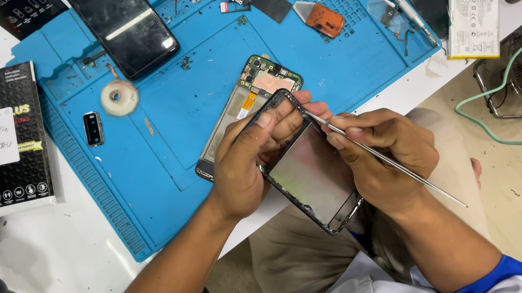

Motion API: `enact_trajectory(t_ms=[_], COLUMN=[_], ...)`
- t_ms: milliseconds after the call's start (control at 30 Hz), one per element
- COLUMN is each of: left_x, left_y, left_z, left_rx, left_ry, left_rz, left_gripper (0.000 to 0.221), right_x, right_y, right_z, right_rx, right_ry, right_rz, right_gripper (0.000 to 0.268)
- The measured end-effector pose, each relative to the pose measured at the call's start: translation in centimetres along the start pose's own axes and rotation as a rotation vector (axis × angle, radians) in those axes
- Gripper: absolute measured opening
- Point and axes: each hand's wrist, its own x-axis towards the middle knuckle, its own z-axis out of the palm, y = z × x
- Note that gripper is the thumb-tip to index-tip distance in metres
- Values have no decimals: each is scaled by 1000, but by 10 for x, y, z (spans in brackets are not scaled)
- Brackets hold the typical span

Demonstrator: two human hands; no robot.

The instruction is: Disassembling a mobile phone frame using tweezers at a repair station

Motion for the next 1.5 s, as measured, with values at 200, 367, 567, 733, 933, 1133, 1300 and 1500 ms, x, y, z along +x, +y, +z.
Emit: enact_trajectory(t_ms=[200, 367, 567, 733, 933, 1133, 1300, 1500], left_x=[0, 2, 2, 2, 3, 1, 4, 10], left_y=[0, 8, 8, 6, 1, -5, -11, -7], left_z=[-2, 1, 2, 1, 1, -1, 2, -75], left_rx=[29, -21, -123, -128, -182, -122, -160, 181], left_ry=[-7, 18, 65, 72, 66, 84, 374, -40], left_rz=[-35, -11, -9, -3, -19, -13, -14, -293], left_gripper=[68, 68, 68, 65, 66, 66, 66, 83], right_x=[0, 5, 2, 1, 6, 14, 24, 31], right_y=[-5, -4, -3, -4, -7, -13, -13, -20], right_z=[-3, -7, -8, -6, -5, -6, -5, -18], right_rx=[55, 221, 271, 243, 193, 51, 102, 114], right_ry=[1, -25, -35, -37, -14, -48, -38, -111], right_rz=[113, 224, 222, 202, 211, 154, -55, -81], right_gripper=[22, 16, 14, 16, 18, 11, 13, 15])
